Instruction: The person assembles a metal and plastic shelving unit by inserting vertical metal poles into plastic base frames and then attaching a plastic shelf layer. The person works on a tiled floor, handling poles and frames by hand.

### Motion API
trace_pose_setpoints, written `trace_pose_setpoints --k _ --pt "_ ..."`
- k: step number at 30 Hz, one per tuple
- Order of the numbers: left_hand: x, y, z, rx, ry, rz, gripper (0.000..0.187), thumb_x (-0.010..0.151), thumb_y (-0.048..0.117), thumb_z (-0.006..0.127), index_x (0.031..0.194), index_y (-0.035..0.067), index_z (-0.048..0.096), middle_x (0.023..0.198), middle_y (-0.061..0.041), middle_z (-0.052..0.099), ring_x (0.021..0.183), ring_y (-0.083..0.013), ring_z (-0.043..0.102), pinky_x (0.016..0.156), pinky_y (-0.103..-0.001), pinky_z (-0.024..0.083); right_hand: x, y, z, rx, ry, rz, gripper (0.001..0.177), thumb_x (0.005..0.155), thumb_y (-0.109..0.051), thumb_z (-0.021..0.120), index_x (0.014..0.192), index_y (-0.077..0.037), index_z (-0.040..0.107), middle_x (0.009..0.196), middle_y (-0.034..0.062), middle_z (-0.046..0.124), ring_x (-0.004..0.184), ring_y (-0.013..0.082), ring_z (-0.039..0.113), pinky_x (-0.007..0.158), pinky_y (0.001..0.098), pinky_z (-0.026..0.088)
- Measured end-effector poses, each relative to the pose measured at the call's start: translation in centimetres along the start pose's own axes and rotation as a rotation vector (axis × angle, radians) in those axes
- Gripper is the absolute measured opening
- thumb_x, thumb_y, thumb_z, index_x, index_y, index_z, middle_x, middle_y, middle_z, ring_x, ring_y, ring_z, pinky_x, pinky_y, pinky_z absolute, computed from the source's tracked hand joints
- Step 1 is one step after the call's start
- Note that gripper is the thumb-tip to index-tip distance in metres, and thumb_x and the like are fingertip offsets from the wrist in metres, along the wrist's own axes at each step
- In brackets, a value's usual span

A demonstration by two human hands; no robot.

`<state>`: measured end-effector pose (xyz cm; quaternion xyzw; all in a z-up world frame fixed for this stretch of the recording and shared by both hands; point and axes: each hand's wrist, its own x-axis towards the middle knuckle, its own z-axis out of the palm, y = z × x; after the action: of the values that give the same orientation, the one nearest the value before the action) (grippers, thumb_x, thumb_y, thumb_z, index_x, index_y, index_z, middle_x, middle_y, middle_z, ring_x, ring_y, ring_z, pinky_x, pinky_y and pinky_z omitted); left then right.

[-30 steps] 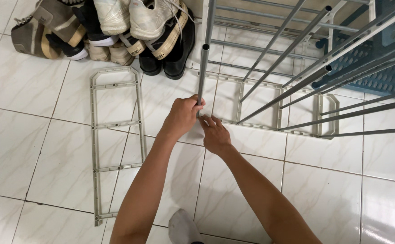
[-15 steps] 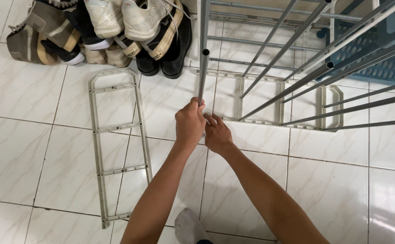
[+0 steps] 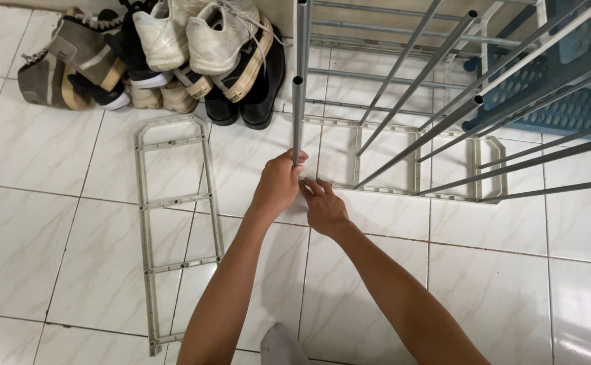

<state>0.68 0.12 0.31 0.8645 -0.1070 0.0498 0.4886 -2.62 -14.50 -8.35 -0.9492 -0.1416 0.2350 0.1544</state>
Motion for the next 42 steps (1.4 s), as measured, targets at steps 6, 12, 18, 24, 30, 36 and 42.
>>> trace_pose_setpoints --k 6,12,18,24,30,36,42 --pt "0.2 -0.4 0.0 0.048 -0.07 -0.117 0.006 0.096 0.006 0.063 0.094 0.002 0.067 0.077 -0.017 0.071 0.067 -0.0337 0.07 0.062 -0.041 0.054 0.2 -0.2 -0.2 0.009 -0.028 0.044 0.084 0.081 0.002 0.058 0.157 -0.02 0.03 0.163 -0.0007 0.028 0.152 0.0301 0.024 0.105 0.0409 0.052" --pt "-0.1 -0.8 0.5 -0.001 0.004 -0.094 0.005 0.095 0.004 0.063 0.091 0.002 0.066 0.075 -0.016 0.072 0.064 -0.0309 0.069 0.059 -0.038 0.053 0.2 -0.1 0.1 0.027 0.024 0.019 0.082 0.082 0.004 0.056 0.157 -0.019 0.033 0.161 0.0002 0.032 0.15 0.0304 0.028 0.103 0.0417 0.053" --pt "0.1 -0.6 1.0 -0.027 0.057 -0.154 0.004 0.094 0.004 0.064 0.092 0.002 0.067 0.076 -0.015 0.073 0.063 -0.0301 0.07 0.058 -0.037 0.054 0.6 0.4 0.4 0.033 0.054 -0.017 0.077 0.082 0.001 0.06 0.154 -0.015 0.036 0.159 0.0019 0.034 0.148 0.0317 0.029 0.104 0.0415 0.052" --pt "0.0 0.3 2.4 -0.008 0.19 -0.196 0.004 0.095 0.005 0.064 0.095 0.002 0.068 0.074 -0.016 0.073 0.065 -0.0298 0.073 0.055 -0.037 0.054 1.2 0.7 0.5 0.023 0.018 -0.007 0.074 0.082 -0.002 0.063 0.151 -0.014 0.04 0.16 0.002 0.031 0.149 0.0309 0.025 0.106 0.0411 0.049" --pt "-0.3 0.0 3.2 0.038 0.237 -0.218 0.006 0.095 0.008 0.066 0.097 0.002 0.069 0.071 -0.018 0.071 0.063 -0.0323 0.072 0.053 -0.04 0.053 1.2 0.7 0.3 0.008 0.035 -0.016 0.07 0.084 -0.003 0.061 0.15 -0.014 0.042 0.162 0.0021 0.029 0.15 0.0308 0.025 0.107 0.0398 0.05" --pt "0.0 -1.1 1.6 0.103 0.09 -0.046 0.007 0.097 0.008 0.065 0.098 0.002 0.068 0.085 -0.017 0.074 0.079 -0.0362 0.073 0.067 -0.043 0.058 1.0 0.4 -0.3 0.021 0.025 -0.016 0.073 0.084 -0.001 0.059 0.153 -0.018 0.04 0.16 -0.0021 0.032 0.15 0.0303 0.027 0.106 0.0397 0.051" --pt "1.1 -1.0 -0.5 0.06 -0.135 -0.104 0.011 0.093 0.007 0.063 0.101 0.003 0.069 0.087 -0.016 0.075 0.082 -0.0334 0.073 0.07 -0.042 0.058 1.2 1.0 0.4 -0.009 0.058 -0.088 0.08 0.082 0.001 0.058 0.156 -0.014 0.034 0.16 0.002 0.032 0.146 0.0347 0.031 0.105 0.042 0.051"
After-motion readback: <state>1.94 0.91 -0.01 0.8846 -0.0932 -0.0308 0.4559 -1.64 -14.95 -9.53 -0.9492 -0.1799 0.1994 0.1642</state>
